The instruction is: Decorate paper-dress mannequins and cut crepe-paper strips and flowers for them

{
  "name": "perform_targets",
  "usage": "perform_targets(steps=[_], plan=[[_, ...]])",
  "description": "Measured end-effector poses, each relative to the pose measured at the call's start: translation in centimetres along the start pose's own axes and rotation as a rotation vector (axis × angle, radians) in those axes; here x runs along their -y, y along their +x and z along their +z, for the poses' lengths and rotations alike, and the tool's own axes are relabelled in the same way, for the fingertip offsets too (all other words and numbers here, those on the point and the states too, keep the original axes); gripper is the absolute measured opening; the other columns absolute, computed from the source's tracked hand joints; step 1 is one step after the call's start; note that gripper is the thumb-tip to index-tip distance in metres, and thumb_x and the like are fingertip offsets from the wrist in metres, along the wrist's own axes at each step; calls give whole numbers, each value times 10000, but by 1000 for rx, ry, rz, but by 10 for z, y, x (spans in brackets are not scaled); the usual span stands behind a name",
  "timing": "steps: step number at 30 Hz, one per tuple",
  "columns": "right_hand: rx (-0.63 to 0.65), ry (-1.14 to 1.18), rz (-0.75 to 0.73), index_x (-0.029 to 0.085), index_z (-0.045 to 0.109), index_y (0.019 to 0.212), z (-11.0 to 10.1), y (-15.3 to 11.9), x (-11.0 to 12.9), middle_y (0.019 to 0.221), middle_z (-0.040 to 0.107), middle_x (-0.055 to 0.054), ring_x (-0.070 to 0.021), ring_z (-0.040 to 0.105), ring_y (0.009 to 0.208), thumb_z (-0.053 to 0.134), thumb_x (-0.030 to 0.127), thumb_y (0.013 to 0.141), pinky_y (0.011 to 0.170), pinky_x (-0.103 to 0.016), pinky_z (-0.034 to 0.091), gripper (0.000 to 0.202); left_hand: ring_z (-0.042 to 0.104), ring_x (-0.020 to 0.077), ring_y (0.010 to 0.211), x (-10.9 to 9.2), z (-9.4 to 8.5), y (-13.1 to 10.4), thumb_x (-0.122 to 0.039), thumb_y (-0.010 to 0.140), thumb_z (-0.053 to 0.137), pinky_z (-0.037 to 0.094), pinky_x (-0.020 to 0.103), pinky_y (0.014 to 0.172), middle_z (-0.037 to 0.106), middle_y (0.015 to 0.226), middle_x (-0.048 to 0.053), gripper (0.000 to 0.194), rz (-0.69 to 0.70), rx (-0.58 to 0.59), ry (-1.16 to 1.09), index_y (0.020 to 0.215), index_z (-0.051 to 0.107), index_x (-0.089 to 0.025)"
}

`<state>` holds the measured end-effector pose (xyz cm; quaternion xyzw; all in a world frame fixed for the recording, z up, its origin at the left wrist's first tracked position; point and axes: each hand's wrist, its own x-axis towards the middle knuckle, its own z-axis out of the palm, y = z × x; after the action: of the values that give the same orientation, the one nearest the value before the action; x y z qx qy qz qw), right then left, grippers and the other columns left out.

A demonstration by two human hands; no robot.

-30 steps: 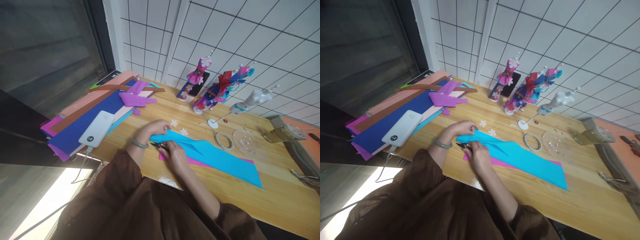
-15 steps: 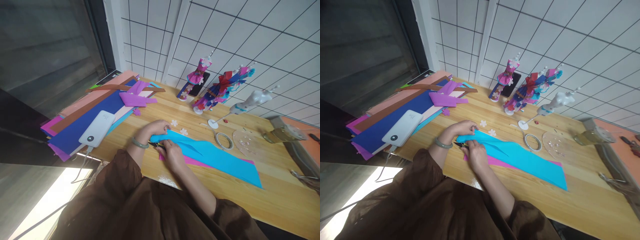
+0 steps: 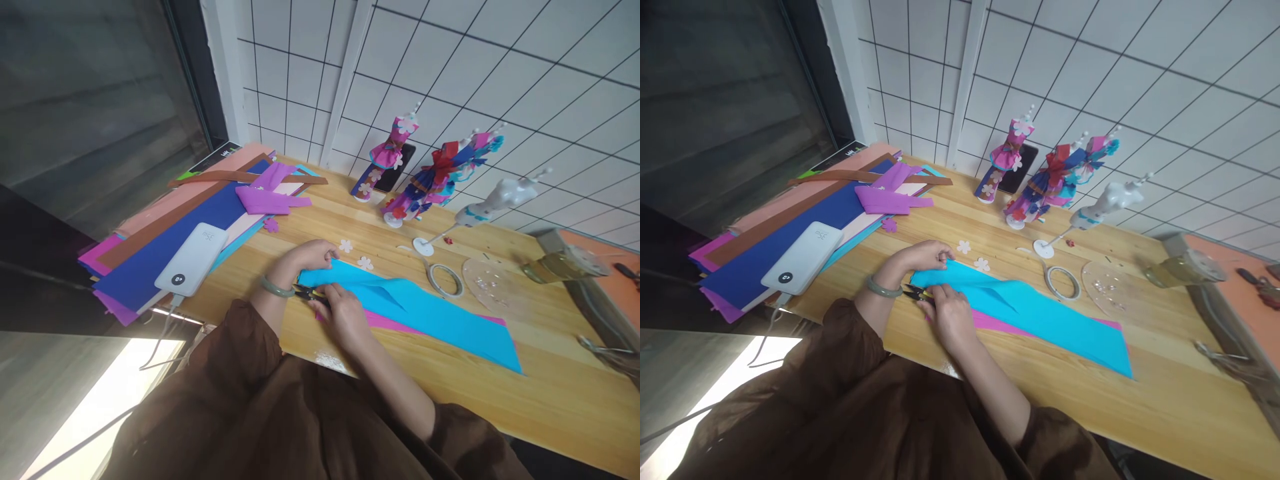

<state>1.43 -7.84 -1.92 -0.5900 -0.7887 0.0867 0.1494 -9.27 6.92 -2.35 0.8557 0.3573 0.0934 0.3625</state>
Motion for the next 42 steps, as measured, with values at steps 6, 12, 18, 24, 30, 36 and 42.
perform_targets(steps=[6,12,18,24,30,36,42], plan=[[35,120,-90,174,565,988,-14,-30,-4,942,622,-89,-206,577,873,458,417,858,748,-317,452,296,582,108,704,5,2,2,-126,656,580,420,180,614,662,814,23,373,2,0,-10,1025,631,-130],[-33,172,12,194,526,1036,-27,-81,-44,949,612,-91,-203,570,869,460,373,866,731,-324,466,256,599,131,724,6,1,0,-165,687,546,431,210,653,684,824,48,246,-10,6,-86,892,674,-122],[-269,-2,361,181,506,1111,-56,-141,-127,899,600,-90,-199,583,780,441,469,840,658,-315,472,400,589,149,694,4,-3,-1,-290,704,543,433,236,633,668,759,42,210,13,-4,-85,793,645,-130],[-379,-345,783,128,579,1084,-96,-211,-243,911,614,-153,-265,585,833,318,582,822,660,-365,457,586,581,180,798,0,-12,-6,-332,715,530,434,272,714,650,839,42,223,20,-41,-35,815,626,-158],[-311,-480,866,98,615,1030,-100,-242,-298,919,617,-188,-300,574,872,323,517,835,708,-418,446,546,582,195,894,1,-15,-8,-335,701,551,437,285,772,652,932,32,248,-16,-44,-98,883,624,-183],[-467,-580,817,136,639,1020,-94,-227,-292,1040,567,-211,-395,513,979,390,471,821,730,-557,418,462,562,210,979,-11,-22,-14,-288,681,566,422,301,836,633,1045,30,318,-24,-80,-63,984,621,-205],[-460,-281,388,169,559,1149,-97,-160,-269,1084,586,-140,-269,529,1040,423,368,841,879,-442,430,391,547,213,1001,-23,-26,-24,-283,702,540,421,291,825,605,1101,34,395,-32,-139,-15,1088,587,-213]])
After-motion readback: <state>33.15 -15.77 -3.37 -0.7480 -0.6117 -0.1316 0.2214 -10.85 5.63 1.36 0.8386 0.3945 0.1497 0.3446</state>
